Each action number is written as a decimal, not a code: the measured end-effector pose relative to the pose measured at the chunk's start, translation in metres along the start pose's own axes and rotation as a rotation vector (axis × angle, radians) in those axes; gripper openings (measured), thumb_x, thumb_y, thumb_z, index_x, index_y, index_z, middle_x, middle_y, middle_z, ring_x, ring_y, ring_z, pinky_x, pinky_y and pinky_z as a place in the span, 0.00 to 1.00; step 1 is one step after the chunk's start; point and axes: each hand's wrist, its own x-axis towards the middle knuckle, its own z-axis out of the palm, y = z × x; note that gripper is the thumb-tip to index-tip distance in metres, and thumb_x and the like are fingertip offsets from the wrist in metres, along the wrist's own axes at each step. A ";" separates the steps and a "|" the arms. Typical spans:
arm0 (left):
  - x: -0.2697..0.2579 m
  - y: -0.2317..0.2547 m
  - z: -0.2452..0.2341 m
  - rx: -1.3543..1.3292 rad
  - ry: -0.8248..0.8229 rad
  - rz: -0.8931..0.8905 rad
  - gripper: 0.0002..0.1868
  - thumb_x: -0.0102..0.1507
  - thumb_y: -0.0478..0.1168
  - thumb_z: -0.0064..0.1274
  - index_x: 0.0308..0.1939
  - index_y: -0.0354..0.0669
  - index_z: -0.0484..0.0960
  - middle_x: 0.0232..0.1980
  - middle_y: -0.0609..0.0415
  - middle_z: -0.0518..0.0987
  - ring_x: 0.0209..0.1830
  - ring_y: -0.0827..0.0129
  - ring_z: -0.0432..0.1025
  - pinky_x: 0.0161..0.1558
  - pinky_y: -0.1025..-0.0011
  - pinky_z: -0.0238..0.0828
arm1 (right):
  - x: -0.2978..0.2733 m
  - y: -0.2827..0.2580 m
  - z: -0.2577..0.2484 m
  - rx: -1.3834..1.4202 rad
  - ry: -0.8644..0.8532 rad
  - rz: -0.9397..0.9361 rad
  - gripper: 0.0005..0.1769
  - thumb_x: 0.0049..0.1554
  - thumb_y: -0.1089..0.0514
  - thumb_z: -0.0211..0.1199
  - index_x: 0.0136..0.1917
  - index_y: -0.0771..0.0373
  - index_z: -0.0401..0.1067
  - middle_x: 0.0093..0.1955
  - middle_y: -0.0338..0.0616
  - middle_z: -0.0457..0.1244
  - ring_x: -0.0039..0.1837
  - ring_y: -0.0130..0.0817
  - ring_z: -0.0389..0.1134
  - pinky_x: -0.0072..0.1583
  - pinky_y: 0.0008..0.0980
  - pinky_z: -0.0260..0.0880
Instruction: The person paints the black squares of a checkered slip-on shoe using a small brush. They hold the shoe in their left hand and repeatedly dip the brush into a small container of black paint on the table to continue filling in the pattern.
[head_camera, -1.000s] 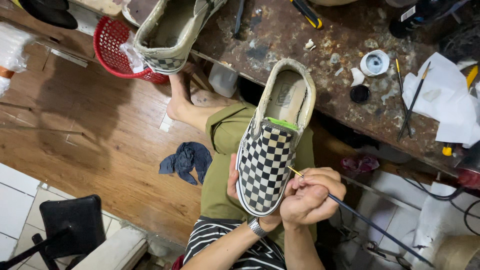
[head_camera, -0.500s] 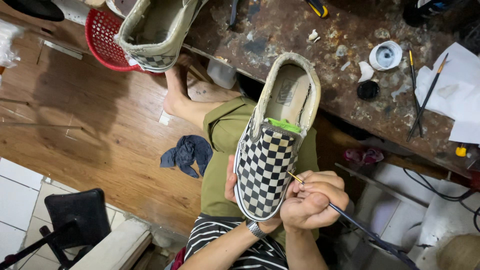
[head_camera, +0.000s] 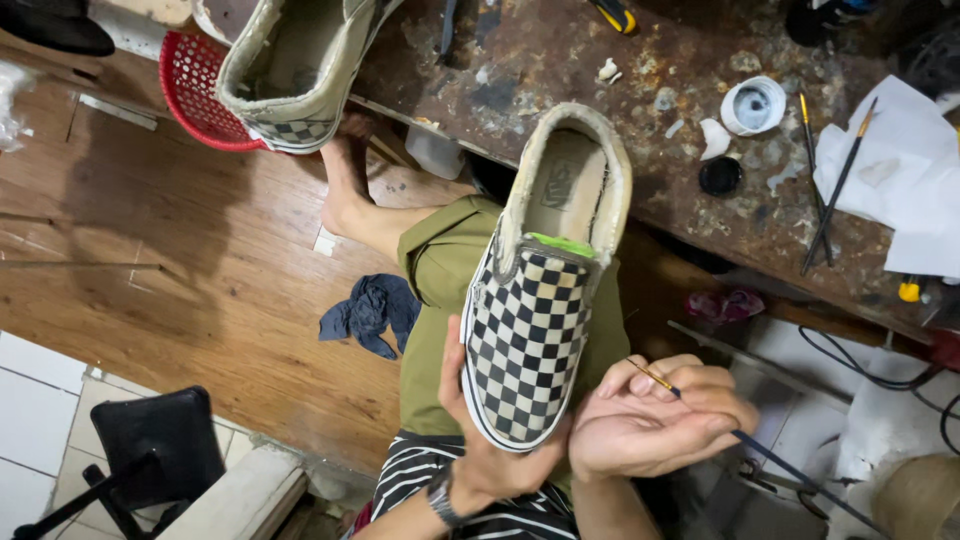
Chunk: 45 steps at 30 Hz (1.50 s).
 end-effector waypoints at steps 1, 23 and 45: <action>0.002 0.003 -0.007 -0.001 -0.006 0.000 0.52 0.55 0.45 0.61 0.71 0.37 0.40 0.76 0.34 0.44 0.80 0.47 0.41 0.82 0.51 0.32 | -0.001 0.001 0.000 -0.001 0.006 -0.001 0.14 0.64 0.47 0.35 0.41 0.56 0.48 0.38 0.39 0.45 0.33 0.26 0.45 0.21 0.22 0.40; 0.023 0.015 -0.024 0.074 -0.171 -0.097 0.60 0.54 0.67 0.53 0.72 0.29 0.41 0.77 0.34 0.45 0.80 0.48 0.44 0.80 0.52 0.40 | -0.004 0.007 0.011 -0.179 -0.242 -0.354 0.15 0.63 0.57 0.38 0.36 0.65 0.52 0.24 0.43 0.47 0.25 0.31 0.47 0.30 0.28 0.49; 0.023 0.016 -0.022 0.104 -0.172 -0.100 0.58 0.55 0.66 0.53 0.72 0.31 0.43 0.77 0.33 0.46 0.80 0.47 0.44 0.80 0.52 0.40 | 0.000 0.019 -0.003 -0.181 -0.325 -0.388 0.09 0.57 0.64 0.38 0.35 0.66 0.52 0.25 0.45 0.48 0.27 0.33 0.49 0.31 0.31 0.51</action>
